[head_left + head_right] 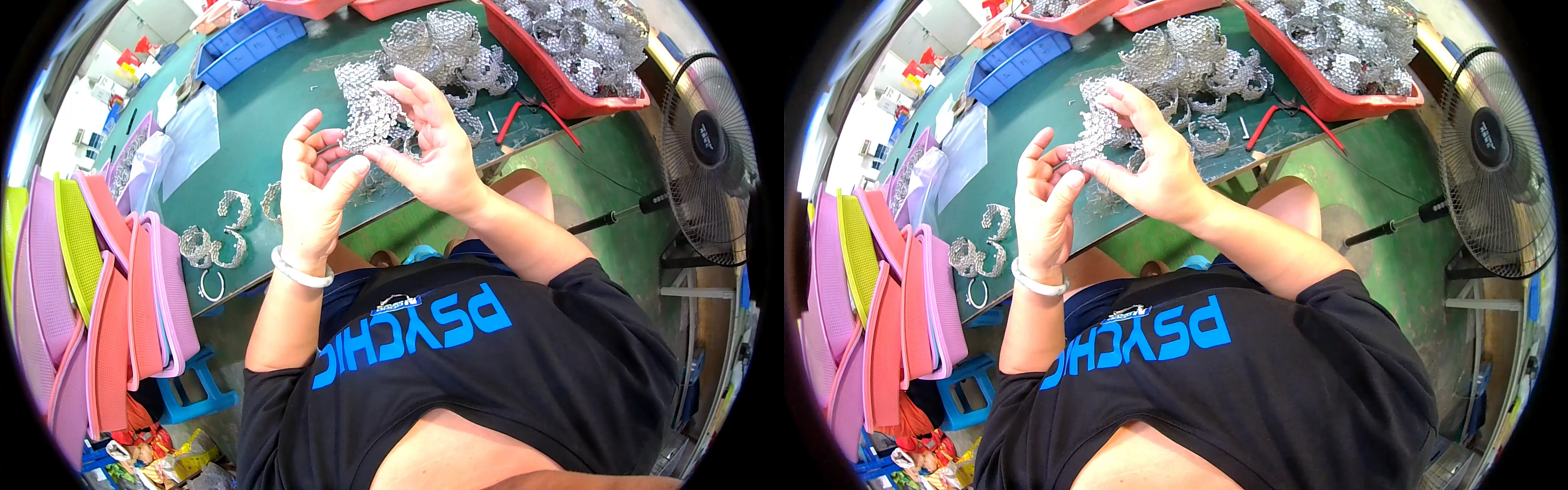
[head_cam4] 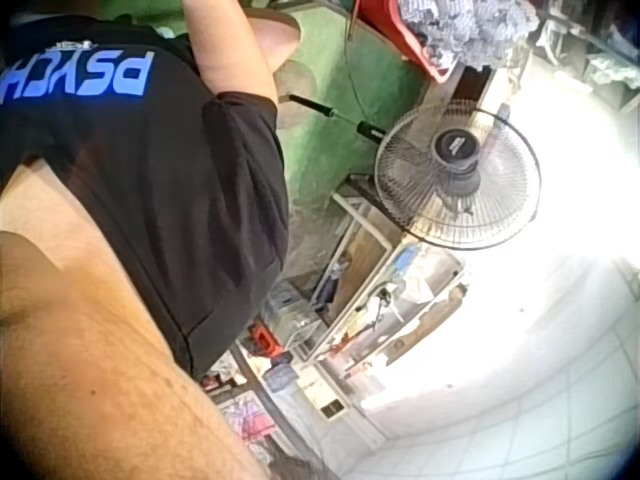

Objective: The person handles metal mesh structures by hand, fitting them into circular shapes and then placing the finished mesh rings onto the table.

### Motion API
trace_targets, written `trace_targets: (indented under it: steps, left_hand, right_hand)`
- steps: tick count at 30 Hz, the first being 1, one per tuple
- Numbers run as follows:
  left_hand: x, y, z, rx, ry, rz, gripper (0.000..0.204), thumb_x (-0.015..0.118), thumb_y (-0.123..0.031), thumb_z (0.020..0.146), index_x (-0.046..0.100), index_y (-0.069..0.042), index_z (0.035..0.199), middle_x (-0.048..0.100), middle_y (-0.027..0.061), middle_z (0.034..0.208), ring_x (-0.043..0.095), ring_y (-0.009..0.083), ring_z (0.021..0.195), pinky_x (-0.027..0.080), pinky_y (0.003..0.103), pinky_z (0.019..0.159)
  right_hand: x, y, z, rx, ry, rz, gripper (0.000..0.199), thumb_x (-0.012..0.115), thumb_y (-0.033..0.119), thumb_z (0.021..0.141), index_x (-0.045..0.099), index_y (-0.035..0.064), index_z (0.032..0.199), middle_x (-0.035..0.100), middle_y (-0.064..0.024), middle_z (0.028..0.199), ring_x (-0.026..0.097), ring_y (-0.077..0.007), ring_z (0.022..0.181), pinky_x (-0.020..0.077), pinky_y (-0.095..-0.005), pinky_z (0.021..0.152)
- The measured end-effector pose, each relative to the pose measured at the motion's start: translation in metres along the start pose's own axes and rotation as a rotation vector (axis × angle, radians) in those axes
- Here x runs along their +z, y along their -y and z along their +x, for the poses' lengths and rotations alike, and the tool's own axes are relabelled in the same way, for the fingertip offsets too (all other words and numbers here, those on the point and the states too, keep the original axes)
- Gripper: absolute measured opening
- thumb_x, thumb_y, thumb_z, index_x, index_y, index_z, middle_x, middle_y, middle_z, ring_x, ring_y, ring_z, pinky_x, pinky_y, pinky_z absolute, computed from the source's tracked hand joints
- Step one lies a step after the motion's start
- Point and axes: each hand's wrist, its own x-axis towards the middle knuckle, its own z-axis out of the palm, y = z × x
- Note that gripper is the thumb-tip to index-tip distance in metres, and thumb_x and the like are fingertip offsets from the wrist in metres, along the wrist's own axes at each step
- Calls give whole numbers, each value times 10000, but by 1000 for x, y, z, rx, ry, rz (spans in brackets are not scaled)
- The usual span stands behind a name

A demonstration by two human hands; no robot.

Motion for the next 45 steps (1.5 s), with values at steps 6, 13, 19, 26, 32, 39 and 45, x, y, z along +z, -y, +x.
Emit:
trace_targets:
  steps: [6,13,19,26,32,39,45]
  left_hand:
    - [15,-3,-3,-1,-88,113,749,740,-47,701,287,-22,1297,419,78,1019,477,128,861,456,241,788]
    - [23,1,-1,6,-81,58,748,744,-71,709,280,-7,1292,408,63,993,471,113,848,463,220,727]
    - [23,3,1,36,-72,61,714,719,-59,733,274,-3,1290,410,60,983,476,108,840,463,215,719]
    - [14,2,5,-28,-27,-45,691,670,-44,765,248,8,1309,435,98,1051,499,131,918,448,246,791]
    - [5,6,9,-55,37,-178,643,601,-47,802,234,-7,1329,488,116,1081,527,149,914,444,269,812]
    - [-3,12,13,-41,92,-294,616,586,-111,820,252,-31,1331,519,134,1121,543,202,976,440,330,872]
    - [-6,11,14,-44,150,-355,637,597,-132,810,251,-31,1335,513,140,1144,523,222,1042,411,359,919]
  right_hand:
    - [2,0,-1,-155,-55,-192,700,701,11,675,355,-12,1284,481,-169,1208,494,-280,1105,401,-352,923]
    - [1,4,0,-346,-42,-460,682,681,-18,629,398,-4,1249,489,-182,1167,473,-347,1062,392,-396,903]
    - [2,1,-2,-395,-36,-495,697,682,-34,614,396,-5,1249,465,-196,1179,460,-362,1068,387,-411,904]
    - [3,7,-5,-403,-18,-458,706,687,-38,604,396,-8,1247,464,-202,1184,458,-368,1076,382,-420,909]
    - [3,8,-7,-393,-11,-408,682,683,-33,625,394,-23,1242,461,-212,1199,466,-373,1083,379,-418,917]
    - [1,10,-9,-384,11,-371,614,634,-58,657,405,-30,1226,474,-216,1185,484,-368,1078,400,-399,911]
    - [3,18,-11,-395,18,-372,524,605,-81,682,441,-46,1178,516,-199,1148,500,-340,1087,393,-389,934]
